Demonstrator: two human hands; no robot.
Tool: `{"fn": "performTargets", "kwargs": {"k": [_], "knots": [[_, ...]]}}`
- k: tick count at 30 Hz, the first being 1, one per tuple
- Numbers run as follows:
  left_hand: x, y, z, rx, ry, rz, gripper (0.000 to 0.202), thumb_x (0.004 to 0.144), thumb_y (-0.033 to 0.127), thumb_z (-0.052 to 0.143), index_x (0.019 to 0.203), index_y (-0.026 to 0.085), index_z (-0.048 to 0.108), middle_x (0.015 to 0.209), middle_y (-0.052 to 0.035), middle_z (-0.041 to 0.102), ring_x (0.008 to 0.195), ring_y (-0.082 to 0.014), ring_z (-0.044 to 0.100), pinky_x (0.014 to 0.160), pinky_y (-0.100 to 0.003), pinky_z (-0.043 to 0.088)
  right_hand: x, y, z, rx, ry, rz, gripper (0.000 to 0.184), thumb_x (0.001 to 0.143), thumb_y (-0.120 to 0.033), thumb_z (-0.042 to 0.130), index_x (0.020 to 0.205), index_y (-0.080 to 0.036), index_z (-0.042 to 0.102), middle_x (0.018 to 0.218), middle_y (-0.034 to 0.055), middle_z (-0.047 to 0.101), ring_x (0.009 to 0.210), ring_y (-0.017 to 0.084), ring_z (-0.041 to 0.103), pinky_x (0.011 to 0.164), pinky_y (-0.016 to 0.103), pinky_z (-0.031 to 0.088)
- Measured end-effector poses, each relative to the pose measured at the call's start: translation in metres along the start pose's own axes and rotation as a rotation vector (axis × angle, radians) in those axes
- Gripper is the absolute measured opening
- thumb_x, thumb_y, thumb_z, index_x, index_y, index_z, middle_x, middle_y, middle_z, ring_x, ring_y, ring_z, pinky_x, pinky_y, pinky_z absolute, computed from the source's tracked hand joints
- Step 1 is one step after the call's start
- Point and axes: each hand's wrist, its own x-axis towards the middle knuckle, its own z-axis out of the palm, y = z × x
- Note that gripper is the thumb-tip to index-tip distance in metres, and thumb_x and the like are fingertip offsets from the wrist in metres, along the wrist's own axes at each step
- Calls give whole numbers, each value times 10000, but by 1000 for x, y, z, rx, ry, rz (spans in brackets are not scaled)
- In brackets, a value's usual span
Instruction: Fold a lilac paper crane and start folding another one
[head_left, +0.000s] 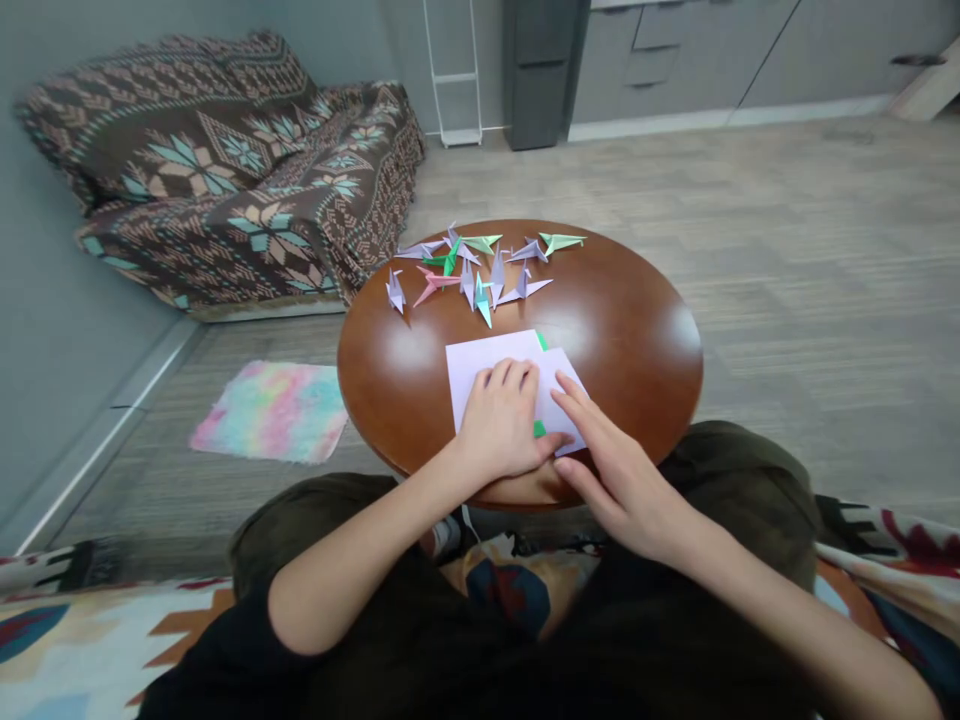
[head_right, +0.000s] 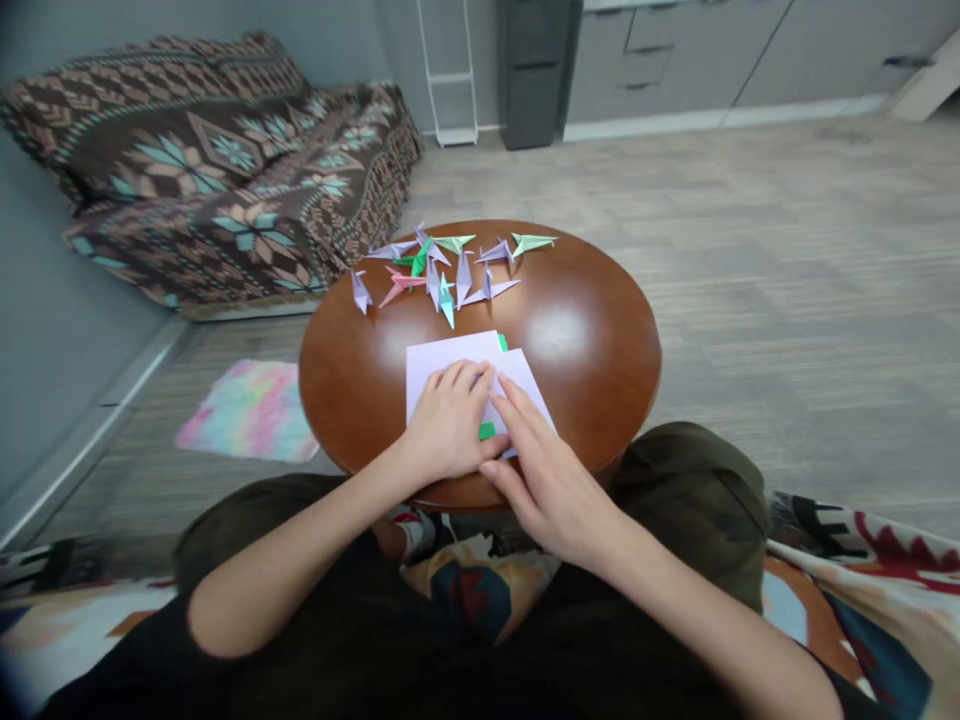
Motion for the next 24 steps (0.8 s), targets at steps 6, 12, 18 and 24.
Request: {"fn": "performTargets", "kwargs": {"k": [6,12,18,24], "knots": [[3,-5,7,51,-74,-2,552,989,386,486,1460,101,524,1446,-191,596,1330,-336,489,1087,-467,395,39,5,33,208,-157,36,812,1097,-404,404,1702,-214,-102,1770,154,-164,1639,296,-108,1316,603,140],[1,-4,2,16,-83,49,728,913,503,567,1505,86,491,1461,-214,577,1354,-382,466,1112,-499,372,41,27,38,24,-218,91,883,1075,-520,415,1701,-201,-120,1784,181,-29,1646,343,1,1309,633,151],[1,-2,-2,21,-72,43,738,902,528,565,1478,69,514,1389,-216,598,1310,-378,490,1095,-501,385,37,37,37,-163,-271,95,916,1056,-595,388,1699,-50,29,1753,271,105,1640,371,68,1301,629,182],[2,-1,-3,-1,-48,27,649,877,448,567,1414,84,545,1411,-200,594,1336,-363,487,1110,-485,387,34,44,33,-301,-278,101,890,1062,-575,349,1639,87,208,1717,311,211,1624,387,167,1312,578,210]]}}
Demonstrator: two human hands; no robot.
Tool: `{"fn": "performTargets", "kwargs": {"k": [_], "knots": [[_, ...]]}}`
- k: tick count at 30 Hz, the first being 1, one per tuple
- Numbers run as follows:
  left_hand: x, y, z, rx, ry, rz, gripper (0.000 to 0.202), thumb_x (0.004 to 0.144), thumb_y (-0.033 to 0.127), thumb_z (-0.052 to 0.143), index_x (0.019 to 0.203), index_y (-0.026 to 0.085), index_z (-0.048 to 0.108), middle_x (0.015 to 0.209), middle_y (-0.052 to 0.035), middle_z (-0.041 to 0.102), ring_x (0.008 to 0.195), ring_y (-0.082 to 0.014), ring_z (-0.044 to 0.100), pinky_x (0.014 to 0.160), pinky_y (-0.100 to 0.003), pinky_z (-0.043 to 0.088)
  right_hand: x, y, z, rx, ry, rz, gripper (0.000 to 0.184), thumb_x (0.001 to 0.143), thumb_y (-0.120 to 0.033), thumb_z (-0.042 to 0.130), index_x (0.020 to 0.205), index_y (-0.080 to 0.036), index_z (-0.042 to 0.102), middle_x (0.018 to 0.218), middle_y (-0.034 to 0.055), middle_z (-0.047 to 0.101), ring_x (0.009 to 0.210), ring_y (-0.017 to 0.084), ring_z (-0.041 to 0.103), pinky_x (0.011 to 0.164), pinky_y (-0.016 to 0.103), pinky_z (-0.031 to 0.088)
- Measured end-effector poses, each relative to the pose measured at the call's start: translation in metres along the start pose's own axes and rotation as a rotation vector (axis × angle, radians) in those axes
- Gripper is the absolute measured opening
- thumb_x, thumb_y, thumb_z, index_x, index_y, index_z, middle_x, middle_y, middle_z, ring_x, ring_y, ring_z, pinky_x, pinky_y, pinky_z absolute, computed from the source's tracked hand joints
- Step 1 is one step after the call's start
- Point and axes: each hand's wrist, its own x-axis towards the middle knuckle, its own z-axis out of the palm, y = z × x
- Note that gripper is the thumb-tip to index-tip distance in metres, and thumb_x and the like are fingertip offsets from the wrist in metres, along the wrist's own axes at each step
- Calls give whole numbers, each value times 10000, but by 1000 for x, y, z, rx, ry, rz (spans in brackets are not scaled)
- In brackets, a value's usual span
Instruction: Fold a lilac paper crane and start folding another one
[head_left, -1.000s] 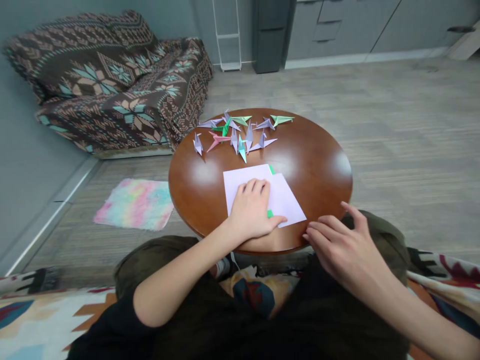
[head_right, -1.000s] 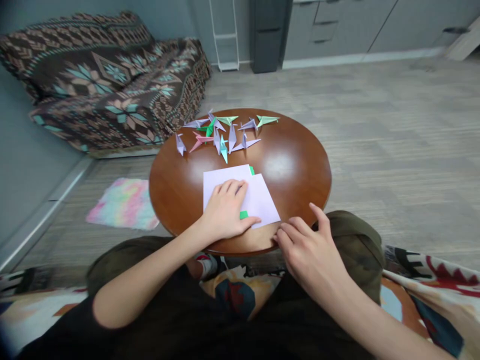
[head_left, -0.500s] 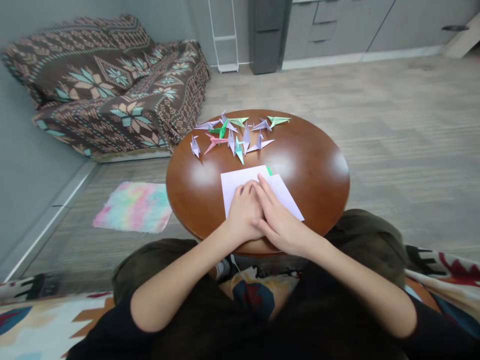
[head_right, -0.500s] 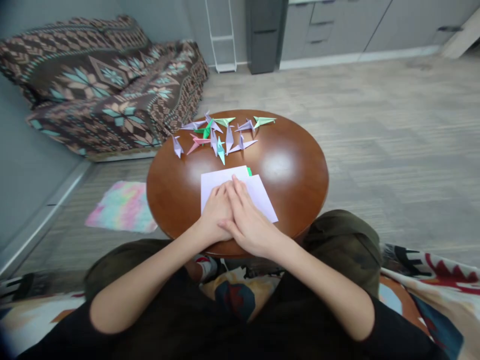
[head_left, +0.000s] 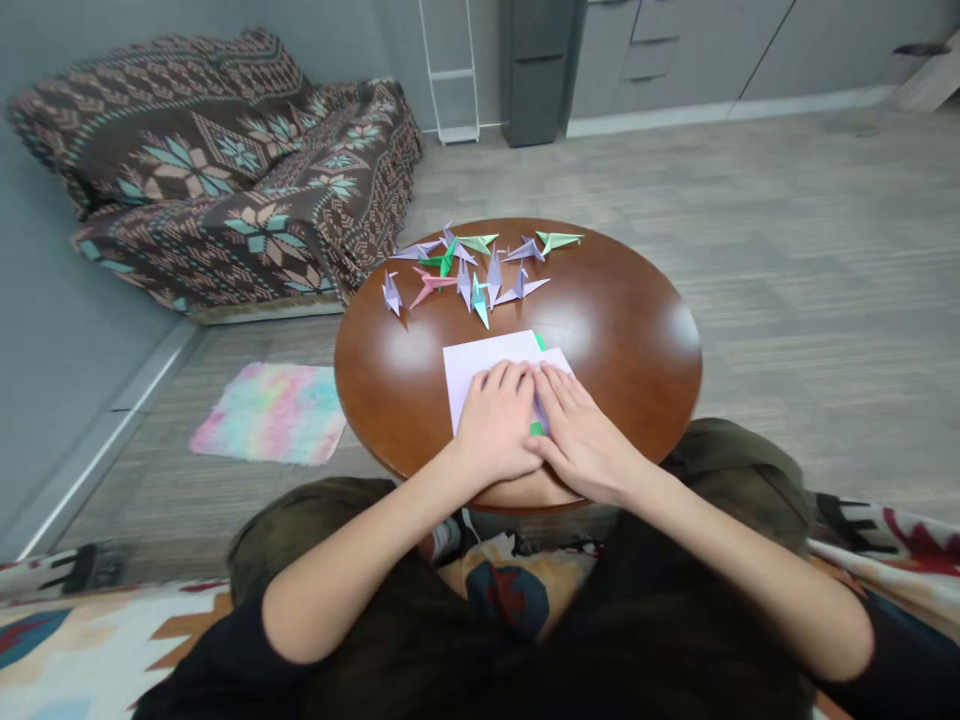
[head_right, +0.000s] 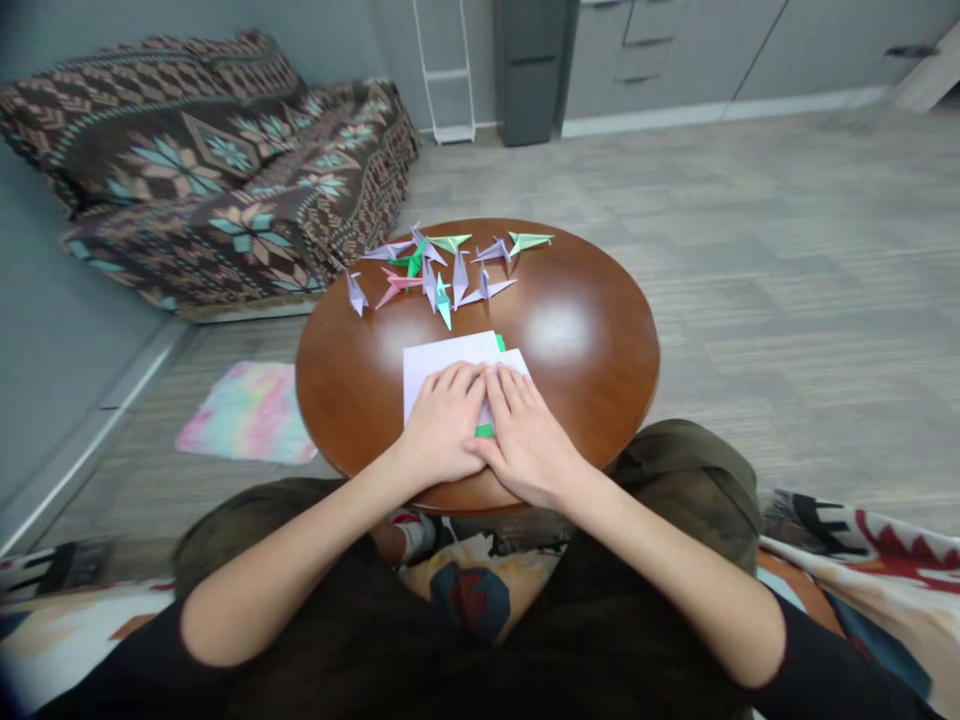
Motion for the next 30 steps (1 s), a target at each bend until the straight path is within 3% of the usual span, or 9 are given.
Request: {"fn": "performTargets", "kwargs": {"k": [5,10,17,20,23,27,30], "knots": [[0,-1,1,-15,5,-8,700,840,460,601,1418,71,527,1444,-206,580,1356,-371,483,1131,-485,378,-4,8,3,-73,11,-1,925,1064,-618,279,1617,122,233,1689,341,246,1606,402,219,1299,582,243],[-1,0,3,-17,28,-27,804,845,594,626,1452,82,497,1476,-215,558,1370,-377,478,1154,-491,357,-13,17,0,-142,5,22,906,1062,-611,297,1600,118,291,1672,363,248,1596,424,242,1279,621,248],[-1,2,-1,12,22,-41,821,867,645,631,1461,91,504,1442,-207,568,1358,-370,473,1131,-493,370,-26,24,-8,-191,37,65,760,1089,-548,265,1647,-33,298,1683,269,327,1576,398,329,1247,743,118],[0,3,-3,25,6,-35,783,893,694,586,1475,173,531,1448,-181,562,1339,-362,476,1098,-502,381,-30,28,-10,-176,52,66,727,1094,-534,286,1674,-97,255,1685,236,348,1578,375,332,1245,746,101],[1,4,-6,52,-10,-14,723,911,738,537,1504,325,541,1472,-149,541,1333,-362,469,1063,-514,382,-33,31,-14,-182,54,61,685,1104,-481,297,1663,-86,277,1683,221,356,1570,376,348,1237,761,83],[4,5,-10,103,-60,-7,746,894,750,555,1543,385,508,1445,-153,548,1309,-369,471,1029,-515,388,-33,35,-24,-168,49,55,564,1116,-371,293,1601,-113,422,1644,172,453,1537,378,407,1205,810,91],[8,9,-15,133,-112,0,756,900,744,548,1571,405,466,1434,-167,550,1298,-380,479,1013,-531,395,-30,47,-32,-127,59,46,481,1111,-323,331,1507,-180,563,1572,137,566,1488,386,473,1160,830,197]]}}
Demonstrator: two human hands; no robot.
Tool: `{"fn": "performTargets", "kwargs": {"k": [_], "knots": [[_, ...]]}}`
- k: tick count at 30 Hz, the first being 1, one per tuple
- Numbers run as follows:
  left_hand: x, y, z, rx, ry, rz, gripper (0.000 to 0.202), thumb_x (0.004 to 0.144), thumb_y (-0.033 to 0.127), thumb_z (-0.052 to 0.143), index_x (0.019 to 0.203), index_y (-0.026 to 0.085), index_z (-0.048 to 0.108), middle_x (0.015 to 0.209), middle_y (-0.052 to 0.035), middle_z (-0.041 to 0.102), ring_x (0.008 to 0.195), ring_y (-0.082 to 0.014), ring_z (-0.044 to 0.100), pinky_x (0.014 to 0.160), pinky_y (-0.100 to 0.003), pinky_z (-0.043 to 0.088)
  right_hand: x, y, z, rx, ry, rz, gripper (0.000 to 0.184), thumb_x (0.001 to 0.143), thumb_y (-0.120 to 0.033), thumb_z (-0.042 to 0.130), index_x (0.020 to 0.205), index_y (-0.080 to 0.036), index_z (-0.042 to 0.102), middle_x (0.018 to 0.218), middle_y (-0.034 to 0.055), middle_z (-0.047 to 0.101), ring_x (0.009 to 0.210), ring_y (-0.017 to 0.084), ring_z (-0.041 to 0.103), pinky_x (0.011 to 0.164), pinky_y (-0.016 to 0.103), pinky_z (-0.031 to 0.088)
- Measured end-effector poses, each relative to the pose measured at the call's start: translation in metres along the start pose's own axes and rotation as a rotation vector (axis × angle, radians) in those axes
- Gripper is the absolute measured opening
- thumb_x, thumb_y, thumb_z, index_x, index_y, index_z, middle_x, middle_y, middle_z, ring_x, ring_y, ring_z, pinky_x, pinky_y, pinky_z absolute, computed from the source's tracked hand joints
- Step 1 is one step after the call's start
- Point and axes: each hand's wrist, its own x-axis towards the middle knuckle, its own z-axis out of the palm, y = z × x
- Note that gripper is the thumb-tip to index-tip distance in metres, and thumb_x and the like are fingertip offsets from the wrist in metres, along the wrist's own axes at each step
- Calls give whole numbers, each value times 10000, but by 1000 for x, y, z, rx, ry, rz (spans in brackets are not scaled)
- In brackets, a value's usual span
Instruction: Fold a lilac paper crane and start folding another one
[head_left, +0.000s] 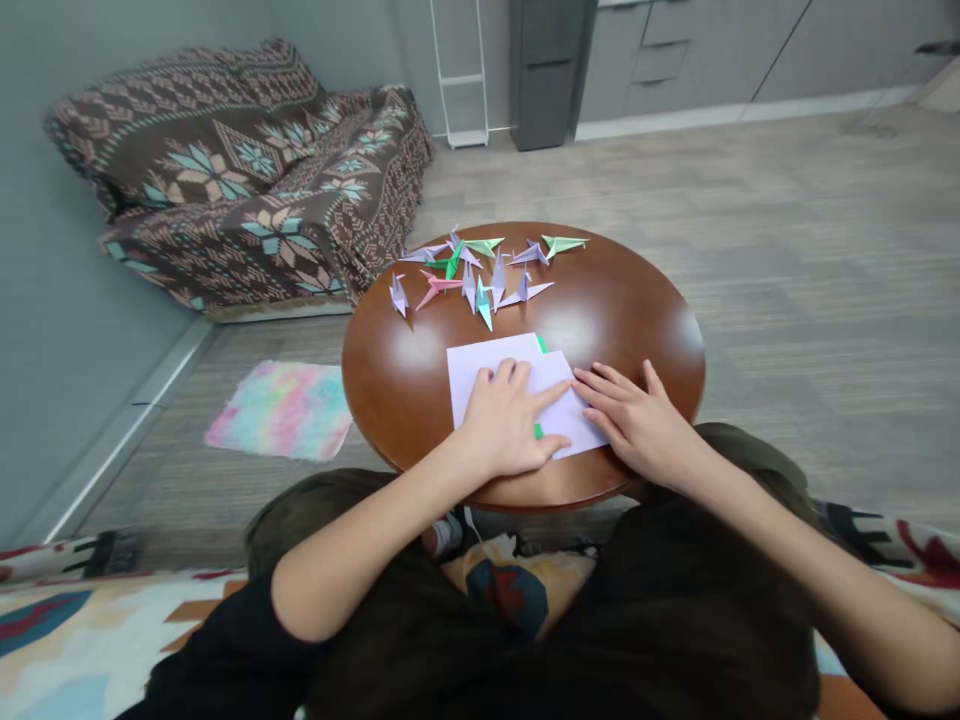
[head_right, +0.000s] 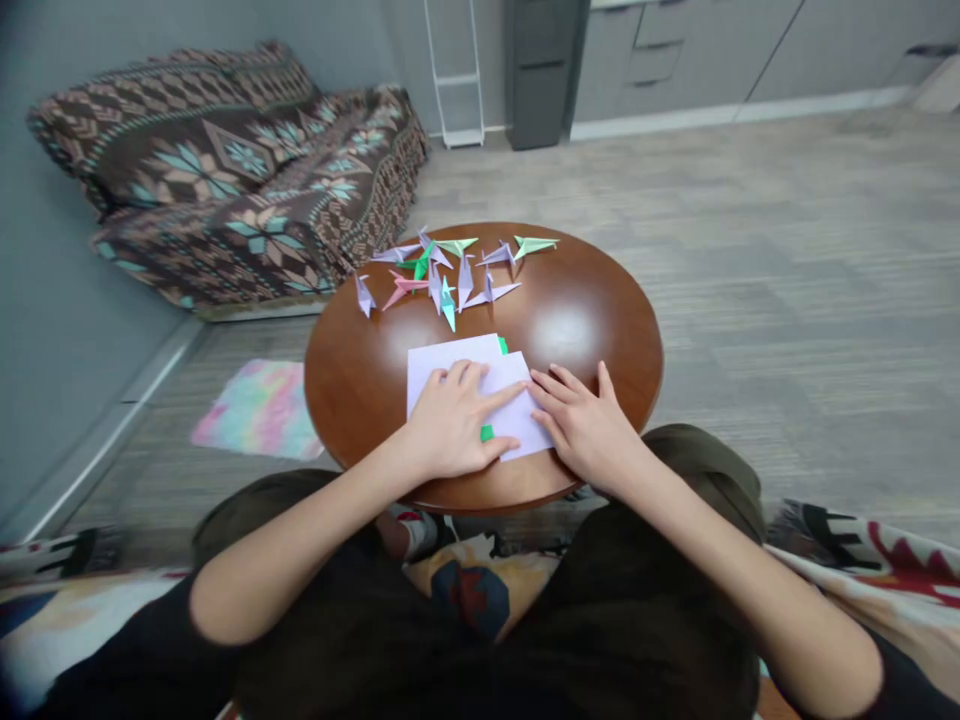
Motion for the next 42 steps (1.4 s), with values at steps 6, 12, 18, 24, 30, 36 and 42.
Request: {"fn": "performTargets", "kwargs": {"k": [6,12,18,24,30,36,42], "knots": [[6,7,-14,54,-129,-10,692,922,708,528,1552,424,483,1389,-171,565,1258,-406,494,970,-547,414,23,34,-1,154,155,-90,286,1049,-268,517,996,-182,785,1100,142,785,1020,295,701,906,440,534],[9,11,-17,70,-167,-20,713,921,691,541,1580,442,430,1387,-180,556,1261,-421,485,954,-561,426,41,45,2,212,160,-110,236,1028,-332,585,877,-179,682,893,98,684,807,235,638,730,336,487],[11,11,-22,54,-201,-32,693,895,690,586,1530,426,507,1374,-178,552,1267,-425,469,966,-569,432,43,39,2,142,104,-201,240,1023,-365,606,869,-186,649,862,77,686,732,213,635,651,306,417],[10,10,-20,75,-184,-24,688,908,708,554,1549,470,473,1373,-176,543,1257,-427,465,948,-574,441,46,40,0,155,44,-146,228,1009,-363,634,849,-206,591,836,55,703,690,202,625,630,296,379],[12,9,-18,77,-197,-23,721,900,707,565,1568,464,445,1387,-173,541,1258,-426,461,942,-560,441,45,44,-7,162,-16,-89,246,971,-322,668,786,-229,536,744,39,703,655,212,625,601,288,357],[12,9,-19,89,-196,-16,714,917,698,542,1577,447,437,1404,-188,539,1257,-428,481,942,-568,436,30,42,-12,186,-46,-133,317,971,-307,663,744,-246,450,684,9,635,600,191,585,589,283,361],[12,9,-19,107,-190,-9,713,921,695,535,1580,445,433,1395,-199,540,1248,-429,491,926,-568,439,5,31,-27,263,-116,-218,330,1024,-292,567,725,-247,435,678,-2,604,575,173,567,586,287,369]]}}
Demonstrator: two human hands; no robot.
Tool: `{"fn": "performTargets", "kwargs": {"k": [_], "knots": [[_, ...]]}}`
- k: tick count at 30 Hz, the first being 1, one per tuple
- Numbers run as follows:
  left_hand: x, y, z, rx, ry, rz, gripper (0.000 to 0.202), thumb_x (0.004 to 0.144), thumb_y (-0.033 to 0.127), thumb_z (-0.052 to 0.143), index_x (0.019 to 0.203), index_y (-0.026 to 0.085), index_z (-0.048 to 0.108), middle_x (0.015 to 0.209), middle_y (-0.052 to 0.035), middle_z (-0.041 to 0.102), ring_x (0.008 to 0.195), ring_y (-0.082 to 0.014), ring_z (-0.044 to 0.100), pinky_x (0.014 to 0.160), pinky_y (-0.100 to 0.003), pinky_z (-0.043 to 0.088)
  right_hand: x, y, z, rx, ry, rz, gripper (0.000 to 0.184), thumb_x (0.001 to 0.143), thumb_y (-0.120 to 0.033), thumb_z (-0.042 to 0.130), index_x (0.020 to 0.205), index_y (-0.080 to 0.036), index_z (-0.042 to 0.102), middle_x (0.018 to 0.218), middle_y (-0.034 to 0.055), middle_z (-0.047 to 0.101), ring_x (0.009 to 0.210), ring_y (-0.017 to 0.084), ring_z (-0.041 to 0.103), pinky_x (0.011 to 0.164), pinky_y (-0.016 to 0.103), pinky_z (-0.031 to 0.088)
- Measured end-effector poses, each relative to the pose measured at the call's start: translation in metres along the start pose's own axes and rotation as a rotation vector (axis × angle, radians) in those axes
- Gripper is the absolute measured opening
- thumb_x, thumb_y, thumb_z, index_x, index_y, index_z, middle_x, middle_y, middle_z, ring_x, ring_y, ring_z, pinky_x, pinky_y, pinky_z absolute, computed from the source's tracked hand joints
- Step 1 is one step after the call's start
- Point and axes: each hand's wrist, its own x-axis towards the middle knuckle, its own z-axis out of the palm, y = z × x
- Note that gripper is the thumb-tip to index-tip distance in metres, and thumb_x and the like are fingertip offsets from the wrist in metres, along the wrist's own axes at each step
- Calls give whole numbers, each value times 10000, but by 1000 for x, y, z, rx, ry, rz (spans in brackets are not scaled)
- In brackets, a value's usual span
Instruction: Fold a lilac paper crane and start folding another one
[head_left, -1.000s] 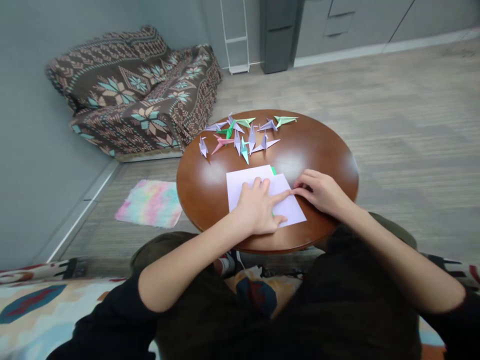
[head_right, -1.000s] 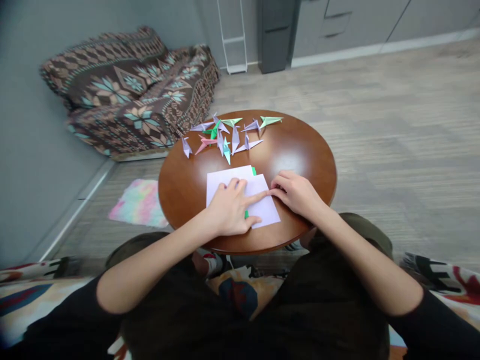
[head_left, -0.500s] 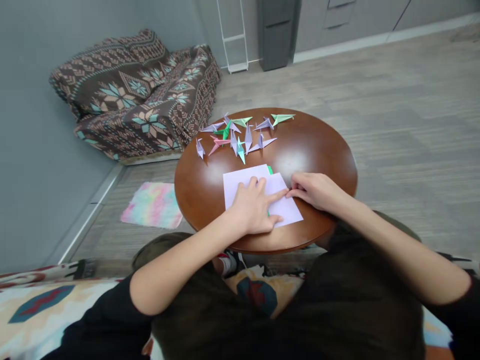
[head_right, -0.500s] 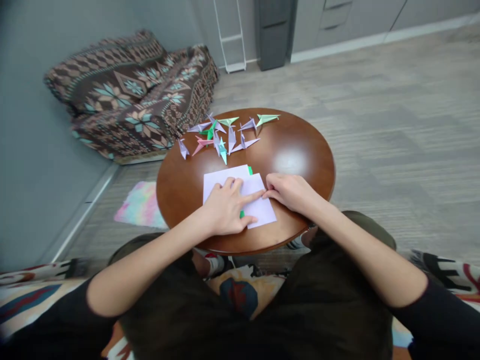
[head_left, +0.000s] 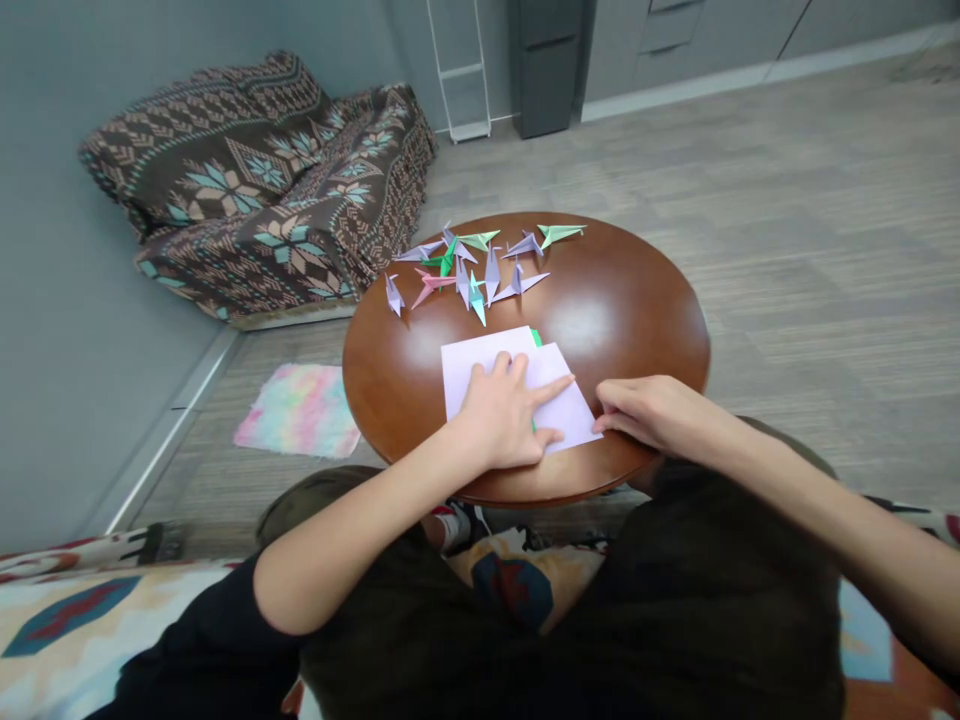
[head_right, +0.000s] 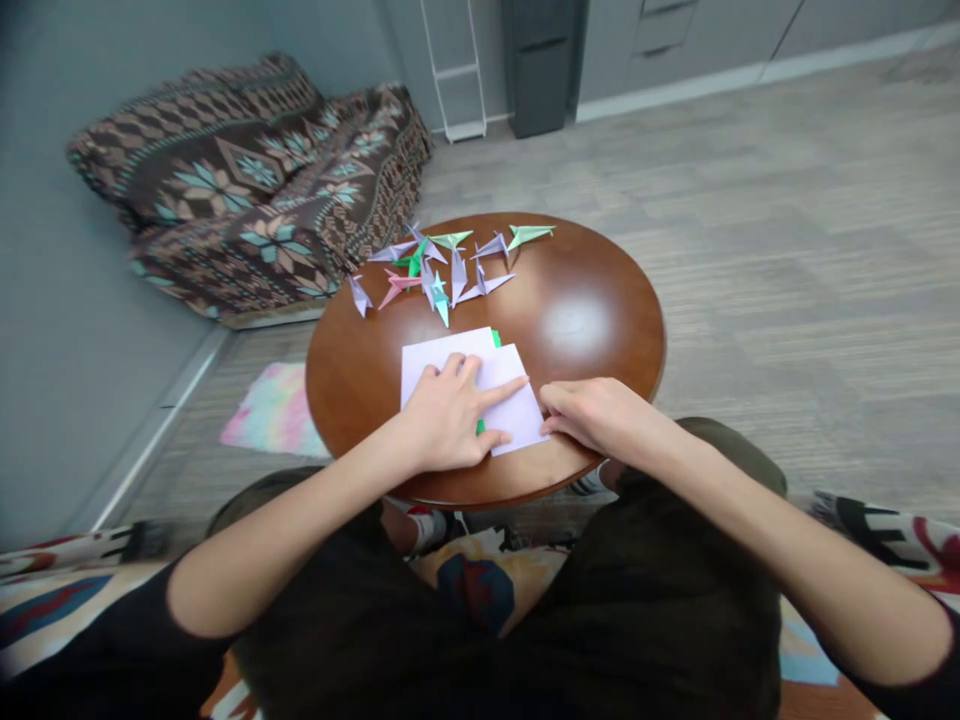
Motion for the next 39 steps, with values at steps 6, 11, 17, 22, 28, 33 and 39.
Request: {"fn": "performTargets", "kwargs": {"k": [6,11,17,22,28,33,39], "knots": [[-1,1,1,-25,10,-11,721,920,677,555,1589,448,416,1414,-189,531,1268,-427,476,942,-572,436,-10,0,-3,196,65,94,275,1013,-358,616,774,-228,573,693,4,675,603,172,620,588,287,443],[-4,3,0,-32,6,6,669,947,636,528,1575,420,445,1412,-197,530,1282,-436,468,945,-590,446,3,-2,19,73,288,10,314,1083,-293,445,1331,-201,615,1347,138,727,1282,281,657,1119,506,451],[-5,6,-1,-52,10,21,566,958,592,514,1448,323,601,1425,-224,525,1311,-434,467,960,-619,466,19,-17,36,-40,142,-19,473,1111,-328,350,1517,-131,494,1493,204,632,1459,330,530,1241,704,225],[-8,7,13,-78,127,9,503,992,558,489,1423,338,626,1454,-233,524,1320,-448,482,958,-645,467,24,-14,34,-174,175,49,463,1125,-326,291,1475,-155,541,1444,188,674,1467,344,515,1215,786,89],[-16,6,44,-168,304,-67,527,1055,416,432,1579,360,441,1615,-193,414,1489,-414,403,1153,-694,339,24,-13,40,-208,229,98,421,1120,-290,323,1433,-136,558,1423,207,684,1431,333,556,1204,801,78],[-28,-22,52,-224,300,-143,507,1033,334,480,1515,180,494,1594,-229,447,1503,-372,422,1233,-622,310,19,-12,44,-230,262,122,408,1103,-254,359,1434,-94,534,1446,269,646,1407,351,581,1181,829,85],[-41,-56,50,-281,415,-177,393,844,183,625,1236,153,625,1436,-198,573,1363,-377,527,1168,-595,409,23,-20,47,-203,261,127,408,1079,-257,418,1441,-105,530,1457,277,634,1412,360,576,1185,828,78]]}}
